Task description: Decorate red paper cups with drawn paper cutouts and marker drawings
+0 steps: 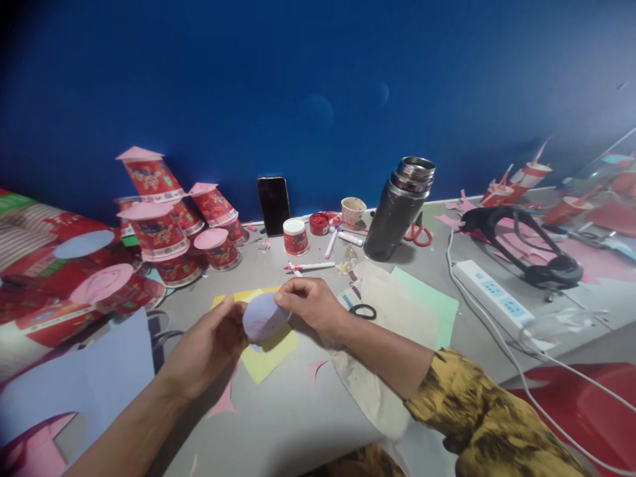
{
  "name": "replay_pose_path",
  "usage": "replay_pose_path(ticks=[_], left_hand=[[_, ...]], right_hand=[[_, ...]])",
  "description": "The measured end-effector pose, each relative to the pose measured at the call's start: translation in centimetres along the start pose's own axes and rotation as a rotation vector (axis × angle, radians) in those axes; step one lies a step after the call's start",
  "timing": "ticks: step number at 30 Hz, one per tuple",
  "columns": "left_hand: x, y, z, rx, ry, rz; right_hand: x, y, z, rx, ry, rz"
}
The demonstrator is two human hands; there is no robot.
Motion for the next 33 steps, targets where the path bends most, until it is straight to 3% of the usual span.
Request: replay_pose_path(ticks=[3,7,14,24,29,33], left_hand=[[0.2,-0.2,-0.4,0.013,-0.022,0.001],[0.2,-0.2,-0.2,-0.032,-0.055,-0.003],[0.5,0.1,-0.8,0.026,-0.209,0.102],[3.4,0.1,-2.0,0.135,-0.826,0.340],[4.2,0.3,-1.2,0.070,-1.110,0.467],[4.1,0.3,-1.1,0.049,-1.179,0.465]], right_hand=[[-0.3,-0.1,0.0,0.009,-0.012,-0.069],[0.1,-0.3,0.1,-0.022,-0.012,-0.046],[1.2,-0.7,-0.5,0.079,0.092,-0.031],[2.3,-0.4,-0.1,-0.072,0.460,0.228],[2.3,-0.2,-0.3,-0.060,0.697,0.255],[2.1,-0.1,-0.1,-0.064,0.707,0.255]])
Point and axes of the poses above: each hand's wrist, its own y-axis away from the middle knuckle, its own z-axis out of the palm, x = y × z, the point moved 5 cm from there along -y, towards the middle knuckle, and after that the axes turned 3 degrees about z, right-handed, at the moved point
